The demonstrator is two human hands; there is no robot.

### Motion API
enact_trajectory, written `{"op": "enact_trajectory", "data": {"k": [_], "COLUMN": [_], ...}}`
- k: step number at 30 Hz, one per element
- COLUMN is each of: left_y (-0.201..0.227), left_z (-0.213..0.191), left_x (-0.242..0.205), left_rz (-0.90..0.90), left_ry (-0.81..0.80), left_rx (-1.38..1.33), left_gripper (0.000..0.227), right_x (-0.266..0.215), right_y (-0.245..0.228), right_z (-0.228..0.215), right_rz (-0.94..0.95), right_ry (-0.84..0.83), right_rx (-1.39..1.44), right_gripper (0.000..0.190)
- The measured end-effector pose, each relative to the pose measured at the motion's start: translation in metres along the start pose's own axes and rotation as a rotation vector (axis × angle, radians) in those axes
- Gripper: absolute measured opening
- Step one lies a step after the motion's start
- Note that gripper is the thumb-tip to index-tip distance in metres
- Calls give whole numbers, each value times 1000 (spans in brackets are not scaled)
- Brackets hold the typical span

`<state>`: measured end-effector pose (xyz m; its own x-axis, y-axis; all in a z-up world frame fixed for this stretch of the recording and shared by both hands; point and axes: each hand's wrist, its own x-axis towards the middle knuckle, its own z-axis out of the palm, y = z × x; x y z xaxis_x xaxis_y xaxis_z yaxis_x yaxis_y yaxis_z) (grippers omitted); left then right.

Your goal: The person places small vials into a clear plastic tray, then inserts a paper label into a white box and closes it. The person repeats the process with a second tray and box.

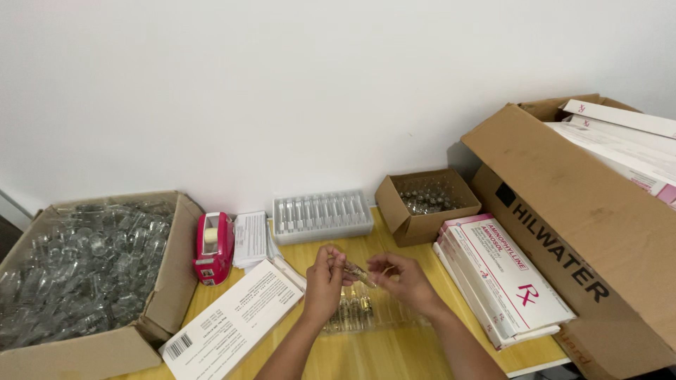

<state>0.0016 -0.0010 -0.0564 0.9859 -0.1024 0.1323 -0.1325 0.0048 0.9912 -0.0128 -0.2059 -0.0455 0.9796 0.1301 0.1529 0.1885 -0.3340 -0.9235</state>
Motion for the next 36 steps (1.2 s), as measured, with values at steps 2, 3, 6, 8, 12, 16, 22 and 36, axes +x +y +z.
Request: {"op": "enact_trajectory", "data": {"k": [2,3,6,8,12,16,22,36], "left_y": [2,4,10,14,17,14,8,4], "left_z": [3,5,5,1,-4,-1,-1,-5], "left_x": [-4,-6,-7,-10,-16,-21,-21,-17], "left_rz": [-11,-30,35,92,204,186,157,91], "left_ry": [-50,-83,-194,-247,-341,-428,-418,-458], "left_rx": [-17,-24,77,293,736,897,950,964], "left_gripper": [23,23,27,40,70,79,82,80], "right_x": [-11,-18,-41,-56,-74,-82,-80,-76], "right_y": [-4,-5,-9,-10,-10,-12,-15,-17], "right_z": [5,6,8,8,19,35,47,40], "right_rz": [-190,-138,15,113,140,65,27,-96], "right_ry": [-9,22,137,236,234,259,259,221], "right_rx": [-143,-151,-163,-153,-178,-326,-451,-559], "right_gripper": [39,37,31,29,27,28,22,12]}}
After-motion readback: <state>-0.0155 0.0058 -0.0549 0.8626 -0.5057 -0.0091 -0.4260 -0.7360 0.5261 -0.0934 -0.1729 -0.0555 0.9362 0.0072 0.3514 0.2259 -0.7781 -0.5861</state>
